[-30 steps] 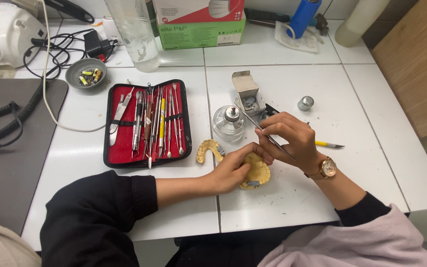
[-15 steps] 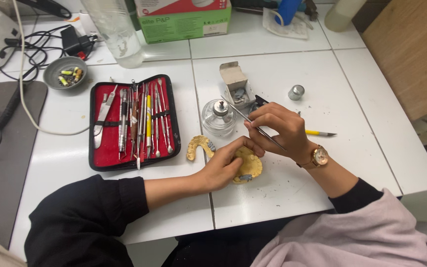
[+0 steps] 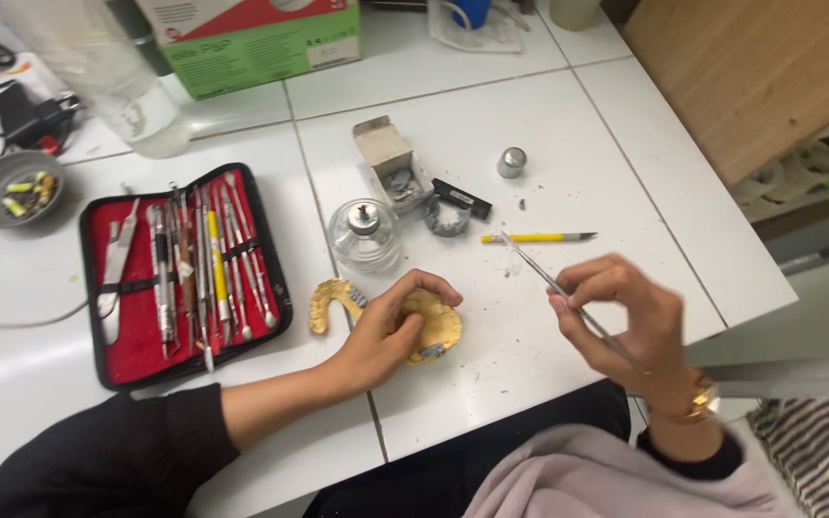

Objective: The person holds a yellow dental stone cast with a partial denture framework in one hand and uses a metal dental instrument to scrape and trim material from the cast, occasionally dipping the instrument tip into a glass jar and brushing debris off the work area. A second cast rests on the table beside the tool kit.

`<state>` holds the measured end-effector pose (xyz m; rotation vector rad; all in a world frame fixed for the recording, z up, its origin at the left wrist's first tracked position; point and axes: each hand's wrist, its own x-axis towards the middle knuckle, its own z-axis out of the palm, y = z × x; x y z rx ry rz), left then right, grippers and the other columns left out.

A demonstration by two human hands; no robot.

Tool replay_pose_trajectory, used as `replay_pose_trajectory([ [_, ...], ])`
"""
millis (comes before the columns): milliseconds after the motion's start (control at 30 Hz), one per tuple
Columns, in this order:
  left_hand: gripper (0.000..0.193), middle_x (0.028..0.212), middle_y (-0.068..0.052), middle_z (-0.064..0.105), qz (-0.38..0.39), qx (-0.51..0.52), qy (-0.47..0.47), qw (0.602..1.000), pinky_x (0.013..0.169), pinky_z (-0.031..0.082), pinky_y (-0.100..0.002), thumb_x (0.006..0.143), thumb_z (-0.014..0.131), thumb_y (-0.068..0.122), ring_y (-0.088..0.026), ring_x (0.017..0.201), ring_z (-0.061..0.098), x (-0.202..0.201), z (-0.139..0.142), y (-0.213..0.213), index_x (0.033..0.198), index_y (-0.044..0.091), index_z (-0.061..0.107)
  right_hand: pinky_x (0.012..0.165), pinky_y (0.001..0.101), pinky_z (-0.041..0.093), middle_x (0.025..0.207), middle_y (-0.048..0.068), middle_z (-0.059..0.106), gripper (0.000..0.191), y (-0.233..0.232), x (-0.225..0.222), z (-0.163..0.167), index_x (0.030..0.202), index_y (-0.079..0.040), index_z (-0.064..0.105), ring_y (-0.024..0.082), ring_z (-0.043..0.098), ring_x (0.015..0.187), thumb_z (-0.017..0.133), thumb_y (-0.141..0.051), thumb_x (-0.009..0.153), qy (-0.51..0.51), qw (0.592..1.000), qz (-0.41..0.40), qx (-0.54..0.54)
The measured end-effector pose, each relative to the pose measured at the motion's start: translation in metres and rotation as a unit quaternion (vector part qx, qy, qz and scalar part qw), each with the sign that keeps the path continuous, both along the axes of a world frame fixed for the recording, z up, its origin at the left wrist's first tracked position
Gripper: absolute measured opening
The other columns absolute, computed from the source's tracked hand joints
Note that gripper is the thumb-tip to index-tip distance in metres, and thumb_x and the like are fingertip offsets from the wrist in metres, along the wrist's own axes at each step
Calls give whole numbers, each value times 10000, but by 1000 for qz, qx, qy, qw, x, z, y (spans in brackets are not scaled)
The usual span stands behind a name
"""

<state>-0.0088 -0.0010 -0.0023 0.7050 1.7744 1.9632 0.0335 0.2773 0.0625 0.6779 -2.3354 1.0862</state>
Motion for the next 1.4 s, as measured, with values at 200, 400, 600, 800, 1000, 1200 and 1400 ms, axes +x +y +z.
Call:
replay_pose_trajectory([
  [200, 495, 1255, -123, 627, -4, 11, -22, 1000, 1175, 406, -355, 793, 328, -135, -211, 1293, 574, -5, -1, 12, 1222, -9, 542, 858, 295, 680, 1015, 83, 672, 188, 16, 22, -71, 979, -63, 533, 123, 704, 867, 695, 22, 940, -42, 980, -85, -176],
  [400, 504, 1258, -143, 595, -20, 8, -72, 997, 1202, 402, -394, 799, 294, -138, -242, 1394, 551, -4, 3, 21, 1217, -4, 542, 731, 262, 632, 958, 71, 717, 165, 25, 20, -59, 882, -50, 584, 151, 759, 830, 729, 19, 846, -53, 986, -147, -49],
  [600, 499, 1319, -139, 569, -14, 28, -70, 997, 1223, 382, -400, 810, 299, -142, -276, 1373, 550, -10, -5, 25, 1231, -10, 534, 702, 286, 597, 931, 75, 728, 163, 26, 18, -59, 868, -53, 610, 187, 732, 829, 747, 11, 809, -23, 978, -207, -21],
  [800, 474, 1325, -130, 565, -16, 11, -78, 997, 1210, 388, -393, 845, 300, -141, -260, 1375, 551, -11, -7, 25, 1237, -5, 530, 705, 327, 566, 897, 60, 726, 151, 29, 14, -66, 865, -59, 639, 221, 693, 899, 756, 1, 790, -19, 979, -195, 51],
  [1000, 472, 1283, -130, 573, -27, 14, -86, 996, 1200, 406, -386, 839, 301, -145, -255, 1395, 550, -11, -4, 24, 1226, -1, 529, 743, 340, 575, 935, 75, 730, 125, 30, 8, -68, 906, -56, 665, 239, 700, 955, 749, -12, 826, -22, 985, -149, 89],
  [1200, 505, 1284, -129, 574, -16, 12, -62, 998, 1213, 404, -398, 804, 289, -157, -253, 1406, 550, -9, -4, 25, 1220, -5, 533, 764, 330, 596, 971, 78, 741, 119, 30, 5, -70, 930, -67, 683, 231, 714, 981, 738, -9, 842, -52, 988, -123, 81],
  [1400, 529, 1287, -141, 593, -5, 7, -56, 998, 1232, 394, -391, 776, 290, -151, -241, 1383, 554, -8, -4, 25, 1223, -4, 531, 765, 313, 604, 958, 73, 750, 116, 31, 6, -62, 926, -72, 683, 216, 734, 966, 725, 1, 847, -79, 991, -100, 43],
])
